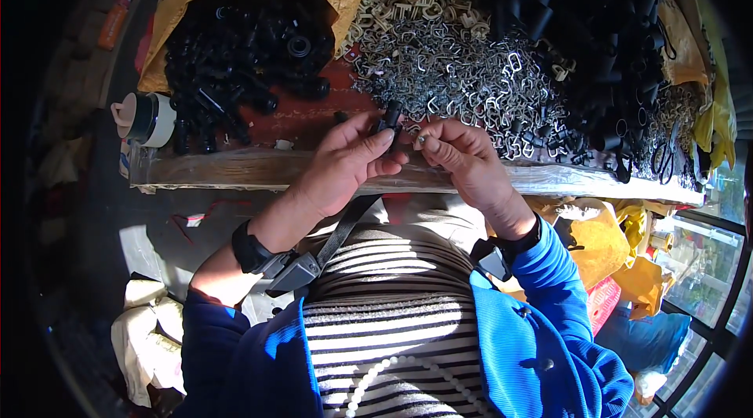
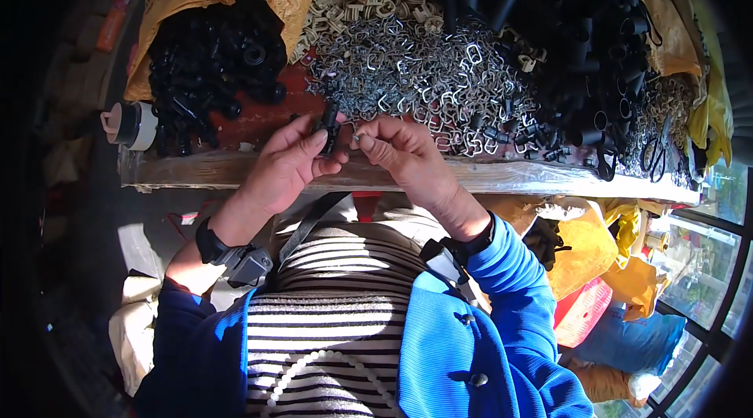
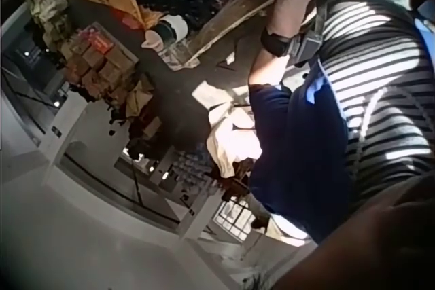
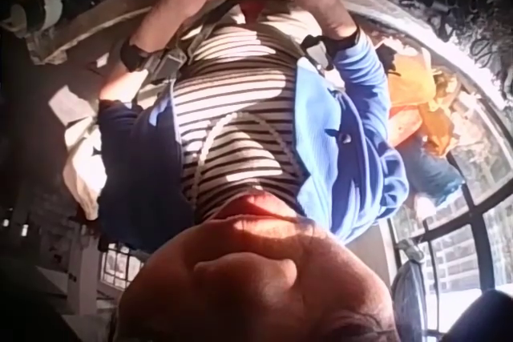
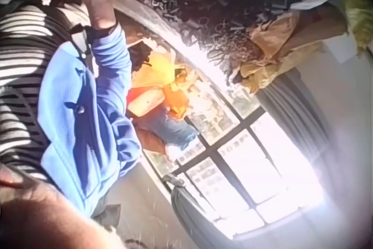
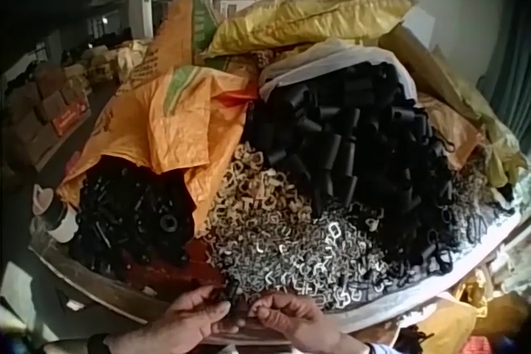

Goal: Assembling small metal rings and plastic components at a workbench in a factory setting.

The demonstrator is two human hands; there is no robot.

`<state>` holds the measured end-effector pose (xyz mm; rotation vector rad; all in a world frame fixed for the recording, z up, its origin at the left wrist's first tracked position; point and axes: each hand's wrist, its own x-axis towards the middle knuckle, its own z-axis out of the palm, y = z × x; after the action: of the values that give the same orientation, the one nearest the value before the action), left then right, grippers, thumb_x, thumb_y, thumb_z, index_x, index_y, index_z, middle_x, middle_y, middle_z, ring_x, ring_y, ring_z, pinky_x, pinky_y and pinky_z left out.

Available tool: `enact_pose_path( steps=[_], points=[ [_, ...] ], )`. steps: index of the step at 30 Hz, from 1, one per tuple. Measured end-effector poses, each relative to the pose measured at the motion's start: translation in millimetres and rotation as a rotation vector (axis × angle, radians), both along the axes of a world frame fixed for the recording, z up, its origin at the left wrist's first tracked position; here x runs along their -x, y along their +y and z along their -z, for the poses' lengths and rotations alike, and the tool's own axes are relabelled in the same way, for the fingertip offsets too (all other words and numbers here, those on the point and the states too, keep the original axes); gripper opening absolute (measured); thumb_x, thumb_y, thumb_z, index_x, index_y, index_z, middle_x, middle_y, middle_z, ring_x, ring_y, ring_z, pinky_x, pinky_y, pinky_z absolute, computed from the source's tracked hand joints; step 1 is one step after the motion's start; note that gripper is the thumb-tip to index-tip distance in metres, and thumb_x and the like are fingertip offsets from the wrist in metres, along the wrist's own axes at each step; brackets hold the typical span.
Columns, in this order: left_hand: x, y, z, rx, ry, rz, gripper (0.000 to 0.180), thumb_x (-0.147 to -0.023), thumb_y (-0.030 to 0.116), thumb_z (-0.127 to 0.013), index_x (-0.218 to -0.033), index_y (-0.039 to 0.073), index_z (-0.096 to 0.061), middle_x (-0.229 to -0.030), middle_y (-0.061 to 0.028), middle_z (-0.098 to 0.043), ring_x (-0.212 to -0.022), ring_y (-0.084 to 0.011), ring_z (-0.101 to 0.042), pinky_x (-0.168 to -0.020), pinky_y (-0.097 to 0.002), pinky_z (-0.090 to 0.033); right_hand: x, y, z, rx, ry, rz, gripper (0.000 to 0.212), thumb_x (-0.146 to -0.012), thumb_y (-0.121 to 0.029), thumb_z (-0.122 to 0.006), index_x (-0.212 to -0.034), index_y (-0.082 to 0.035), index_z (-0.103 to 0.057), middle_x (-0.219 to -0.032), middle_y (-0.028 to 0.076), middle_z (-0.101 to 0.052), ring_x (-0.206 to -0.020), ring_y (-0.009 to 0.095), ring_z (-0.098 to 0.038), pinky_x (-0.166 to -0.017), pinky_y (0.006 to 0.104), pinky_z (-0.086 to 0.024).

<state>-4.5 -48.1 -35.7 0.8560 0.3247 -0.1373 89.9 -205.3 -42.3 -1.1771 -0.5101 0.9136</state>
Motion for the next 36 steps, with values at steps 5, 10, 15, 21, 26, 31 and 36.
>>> enact_pose_path(
  steps=[5,10,15,21,26,31,36],
  points=[
    [-4,-4,-2,-0.136,-0.021,-0.027,0.025,-0.079,0.008,-0.053,-0.103,0.005,-0.047,-0.087,-0.0041,-0.054,-0.075,-0.0125,-0.054,-0.063,-0.0212,-0.044,-2,-1,0,0.009,0.066,0.009,0.016,-0.082,-0.015,-0.051,-0.086,0.000,-0.055,-0.076,0.000,-0.052,-0.063,0.007,-0.040,-0.059,0.0189,-0.034],
    [-7,-4,-2,-0.264,-0.097,-0.014,0.021,-0.073,0.003,-0.060,-0.092,0.004,-0.052,-0.079,-0.0019,-0.054,-0.070,-0.0088,-0.052,-0.062,-0.0197,-0.042,3,3,0,0.040,-0.026,0.001,0.018,-0.083,-0.017,-0.050,-0.084,0.000,-0.055,-0.071,-0.001,-0.049,-0.063,0.007,-0.039,-0.059,0.0190,-0.033],
    [-15,-10,-4,-0.772,-0.269,-0.073,0.009,-0.072,0.004,-0.061,-0.079,0.003,-0.055,-0.070,0.0008,-0.053,-0.064,-0.0049,-0.047,-0.059,-0.0182,-0.038,0,1,3,0.050,-0.104,-0.034,0.018,-0.083,-0.017,-0.049,-0.083,-0.001,-0.055,-0.068,-0.002,-0.045,-0.062,0.007,-0.038,-0.058,0.0191,-0.033],
    [-17,-12,-4,-0.861,-0.276,-0.112,0.007,-0.073,0.005,-0.061,-0.075,0.003,-0.055,-0.065,0.0027,-0.051,-0.060,-0.0037,-0.044,-0.054,-0.0176,-0.036,0,1,3,0.053,-0.108,-0.015,0.017,-0.083,-0.017,-0.049,-0.083,-0.001,-0.055,-0.067,-0.003,-0.044,-0.061,0.006,-0.037,-0.057,0.0185,-0.032],
    [-17,-11,2,-0.759,-0.219,-0.115,0.007,-0.073,0.007,-0.061,-0.074,0.004,-0.055,-0.063,0.0027,-0.051,-0.056,-0.0032,-0.043,-0.051,-0.0171,-0.035,3,3,2,0.089,-0.175,0.033,0.016,-0.083,-0.016,-0.050,-0.081,-0.001,-0.053,-0.065,-0.003,-0.045,-0.062,0.004,-0.039,-0.055,0.0185,-0.034],
    [-16,-12,4,-0.689,-0.124,-0.120,0.008,-0.075,0.010,-0.061,-0.074,0.005,-0.055,-0.060,0.0033,-0.050,-0.053,-0.0026,-0.042,-0.048,-0.0168,-0.034,5,5,2,0.103,-0.251,0.100,0.011,-0.082,-0.011,-0.051,-0.082,0.000,-0.053,-0.067,-0.002,-0.047,-0.065,0.005,-0.042,-0.058,0.0184,-0.036],
    [-17,-11,6,-0.657,-0.097,-0.119,0.011,-0.074,0.012,-0.061,-0.075,0.003,-0.056,-0.060,0.0027,-0.052,-0.054,-0.0028,-0.045,-0.050,-0.0171,-0.037,8,9,11,0.071,-0.388,0.209,0.007,-0.082,-0.007,-0.051,-0.082,0.000,-0.053,-0.069,-0.001,-0.049,-0.065,0.005,-0.043,-0.059,0.0180,-0.037]
  ],
)
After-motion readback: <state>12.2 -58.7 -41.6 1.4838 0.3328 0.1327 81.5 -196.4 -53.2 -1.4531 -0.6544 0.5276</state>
